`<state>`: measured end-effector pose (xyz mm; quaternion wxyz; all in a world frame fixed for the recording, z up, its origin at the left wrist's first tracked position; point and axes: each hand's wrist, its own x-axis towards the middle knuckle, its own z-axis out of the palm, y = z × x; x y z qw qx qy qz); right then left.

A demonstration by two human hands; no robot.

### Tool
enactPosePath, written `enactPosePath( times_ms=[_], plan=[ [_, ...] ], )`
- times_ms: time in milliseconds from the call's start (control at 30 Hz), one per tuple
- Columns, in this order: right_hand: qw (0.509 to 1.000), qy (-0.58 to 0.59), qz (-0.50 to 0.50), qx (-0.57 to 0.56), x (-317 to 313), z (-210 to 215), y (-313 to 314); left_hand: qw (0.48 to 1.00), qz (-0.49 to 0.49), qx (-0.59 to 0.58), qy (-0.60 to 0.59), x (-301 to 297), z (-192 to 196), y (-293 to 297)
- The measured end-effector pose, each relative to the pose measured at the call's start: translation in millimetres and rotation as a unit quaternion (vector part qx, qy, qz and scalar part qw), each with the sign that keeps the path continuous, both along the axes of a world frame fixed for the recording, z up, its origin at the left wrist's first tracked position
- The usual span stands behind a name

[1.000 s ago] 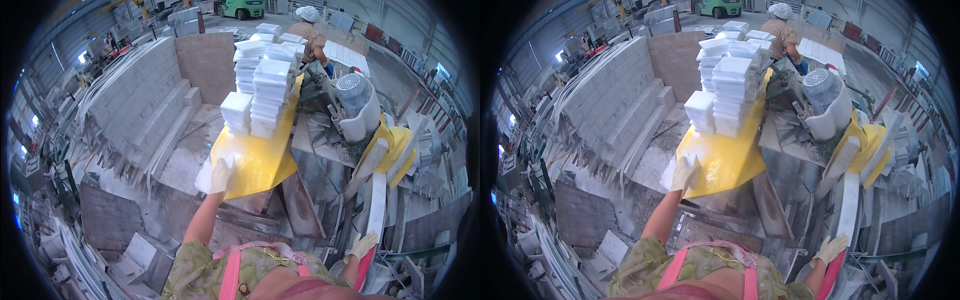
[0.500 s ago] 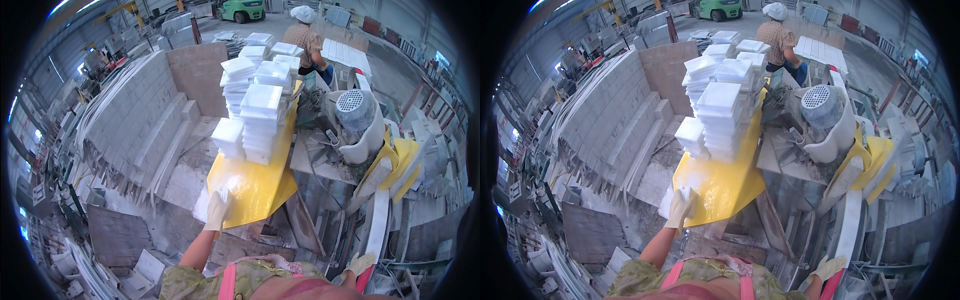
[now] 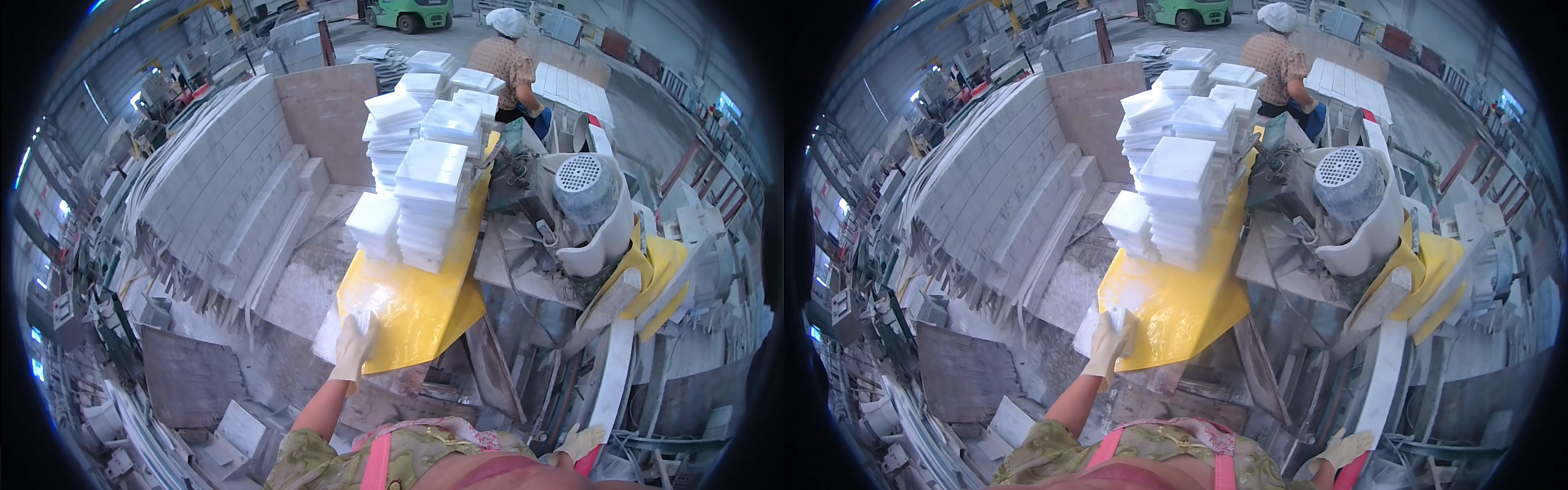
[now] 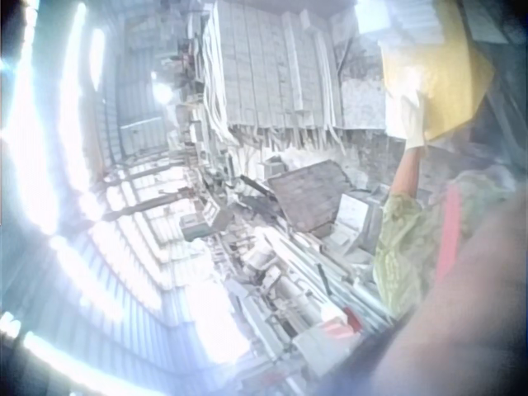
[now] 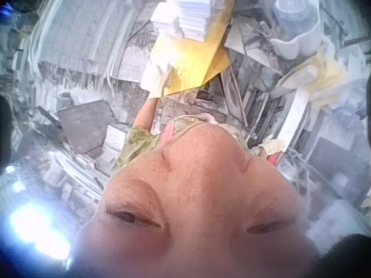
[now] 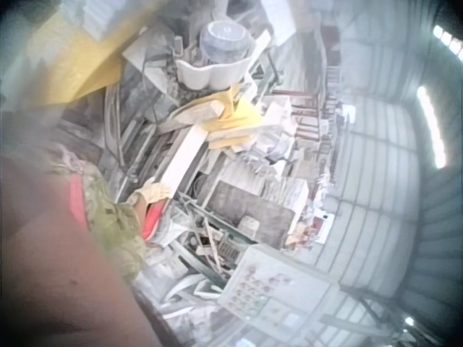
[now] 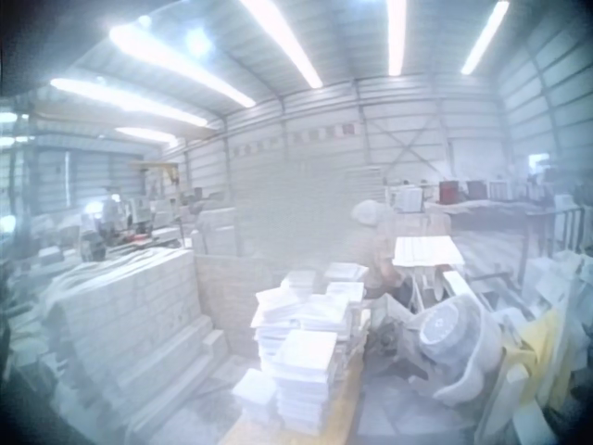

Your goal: The person repeatedly picks up small white foam blocks from a yellow tray and stacks them on a growing pile. The person also briefly inspects a block before placing it on the pile.

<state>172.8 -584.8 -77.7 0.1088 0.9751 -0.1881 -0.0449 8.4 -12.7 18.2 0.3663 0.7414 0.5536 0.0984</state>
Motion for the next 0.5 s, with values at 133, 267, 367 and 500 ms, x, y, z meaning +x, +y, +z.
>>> enactPosePath(
  times_ms=[133, 267, 367, 500],
  plan=[
    [1.000, -0.002, -0.004, 0.005, 4.2, -1.9, -8.4, 1.000, -0.009, 0.003, -0.003, -0.2, 0.2, 0.5],
    [1.000, 0.021, -0.006, 0.008, 7.3, 3.9, -9.6, 1.000, -0.018, 0.010, 0.014, -0.5, -1.3, 2.7],
    [0.999, 0.026, -0.034, 0.012, 6.6, 8.5, -8.1, 1.000, -0.016, 0.003, -0.006, -2.7, -5.3, 2.3],
    [1.000, 0.004, -0.026, -0.004, 5.3, 4.6, -14.3, 1.000, -0.009, 0.023, -0.017, -4.6, -12.3, 3.1]
  ],
)
